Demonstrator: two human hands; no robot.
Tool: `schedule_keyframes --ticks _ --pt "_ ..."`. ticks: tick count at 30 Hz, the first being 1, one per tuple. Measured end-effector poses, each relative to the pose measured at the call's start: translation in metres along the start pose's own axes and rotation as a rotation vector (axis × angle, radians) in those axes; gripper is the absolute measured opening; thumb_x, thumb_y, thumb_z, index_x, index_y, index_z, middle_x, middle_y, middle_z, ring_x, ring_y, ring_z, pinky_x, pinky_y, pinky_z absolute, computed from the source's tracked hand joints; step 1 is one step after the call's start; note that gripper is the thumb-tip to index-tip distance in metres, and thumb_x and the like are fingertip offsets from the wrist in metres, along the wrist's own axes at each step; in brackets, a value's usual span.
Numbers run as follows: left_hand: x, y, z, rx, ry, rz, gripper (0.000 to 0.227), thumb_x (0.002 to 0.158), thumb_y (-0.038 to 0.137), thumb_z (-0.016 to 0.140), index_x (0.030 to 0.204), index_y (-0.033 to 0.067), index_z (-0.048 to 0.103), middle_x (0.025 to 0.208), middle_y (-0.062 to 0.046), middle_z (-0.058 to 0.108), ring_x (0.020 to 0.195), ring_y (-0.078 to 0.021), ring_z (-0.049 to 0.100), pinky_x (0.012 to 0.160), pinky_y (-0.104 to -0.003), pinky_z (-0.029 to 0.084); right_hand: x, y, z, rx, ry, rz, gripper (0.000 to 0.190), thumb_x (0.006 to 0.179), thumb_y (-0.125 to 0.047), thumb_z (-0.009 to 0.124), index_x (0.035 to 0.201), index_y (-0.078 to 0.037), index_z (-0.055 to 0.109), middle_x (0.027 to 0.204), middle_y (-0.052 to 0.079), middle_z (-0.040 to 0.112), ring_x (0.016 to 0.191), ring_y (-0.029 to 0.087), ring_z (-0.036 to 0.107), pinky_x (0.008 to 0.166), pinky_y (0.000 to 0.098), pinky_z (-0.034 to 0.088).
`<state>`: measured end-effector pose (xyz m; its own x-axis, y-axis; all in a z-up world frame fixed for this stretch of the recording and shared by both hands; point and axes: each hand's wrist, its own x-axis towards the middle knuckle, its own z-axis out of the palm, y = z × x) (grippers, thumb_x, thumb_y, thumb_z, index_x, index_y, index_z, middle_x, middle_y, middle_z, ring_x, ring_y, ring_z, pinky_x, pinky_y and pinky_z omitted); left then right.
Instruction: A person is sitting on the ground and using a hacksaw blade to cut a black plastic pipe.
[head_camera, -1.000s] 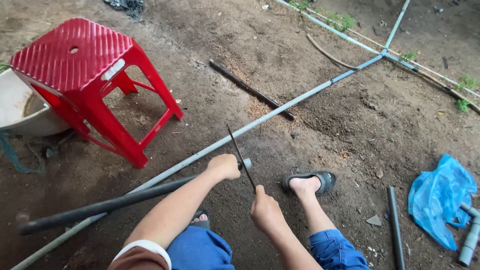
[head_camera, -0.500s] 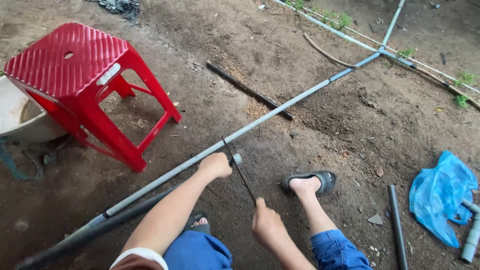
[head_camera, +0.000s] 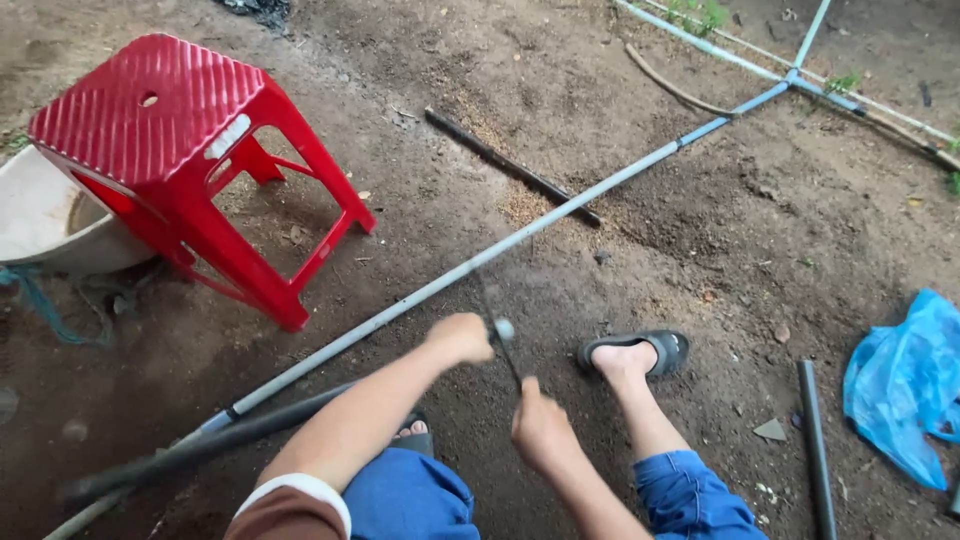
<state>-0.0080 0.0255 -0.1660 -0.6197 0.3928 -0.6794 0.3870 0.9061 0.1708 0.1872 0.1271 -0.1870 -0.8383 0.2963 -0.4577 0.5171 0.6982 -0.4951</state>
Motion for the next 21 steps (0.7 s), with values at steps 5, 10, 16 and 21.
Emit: schedule_keyframes --ticks 5,10,16,21 --pt "0.005 0.004 0.004 0.044 0.069 0.062 0.018 0.083 0.018 0.068 0.091 0.0051 0.079 0.081 -0.008 0.074 0.069 -0.0211 0.070 0.066 -0.034 0.059 0.014 -0.004 -0.006 0.014 0.050 -0.044 0.024 0.101 -0.016 0.042 0.119 -0.003 0.051 0.096 0.028 0.075 0.092 0.048 0.075 0.085 0.0609 0.058" --pt "0.001 -0.002 0.013 0.049 0.061 0.089 0.027 0.084 0.023 0.066 0.092 0.0013 0.080 0.082 -0.014 0.077 0.075 -0.0317 0.075 0.075 -0.042 0.060 0.009 0.003 0.008 0.061 0.040 -0.042 0.019 0.097 -0.019 0.048 0.111 -0.007 0.051 0.096 0.029 0.076 0.092 0.051 0.074 0.083 0.0620 0.056" --pt "0.008 -0.008 0.000 0.092 0.097 0.053 0.020 0.080 0.020 0.072 0.092 0.0054 0.077 0.084 -0.008 0.075 0.069 -0.0204 0.070 0.060 -0.032 0.059 -0.002 -0.010 -0.007 0.027 0.004 -0.030 0.020 0.104 -0.019 0.041 0.116 -0.005 0.051 0.091 0.025 0.075 0.086 0.045 0.077 0.080 0.0576 0.060" --pt "0.014 -0.025 0.015 -0.083 0.226 -0.039 0.030 0.084 0.021 0.069 0.100 -0.0021 0.080 0.096 -0.021 0.079 0.088 -0.0383 0.077 0.080 -0.045 0.062 -0.018 -0.003 0.011 0.024 -0.090 0.037 0.017 0.102 -0.018 0.043 0.113 -0.005 0.049 0.094 0.026 0.077 0.087 0.044 0.078 0.083 0.0573 0.060"
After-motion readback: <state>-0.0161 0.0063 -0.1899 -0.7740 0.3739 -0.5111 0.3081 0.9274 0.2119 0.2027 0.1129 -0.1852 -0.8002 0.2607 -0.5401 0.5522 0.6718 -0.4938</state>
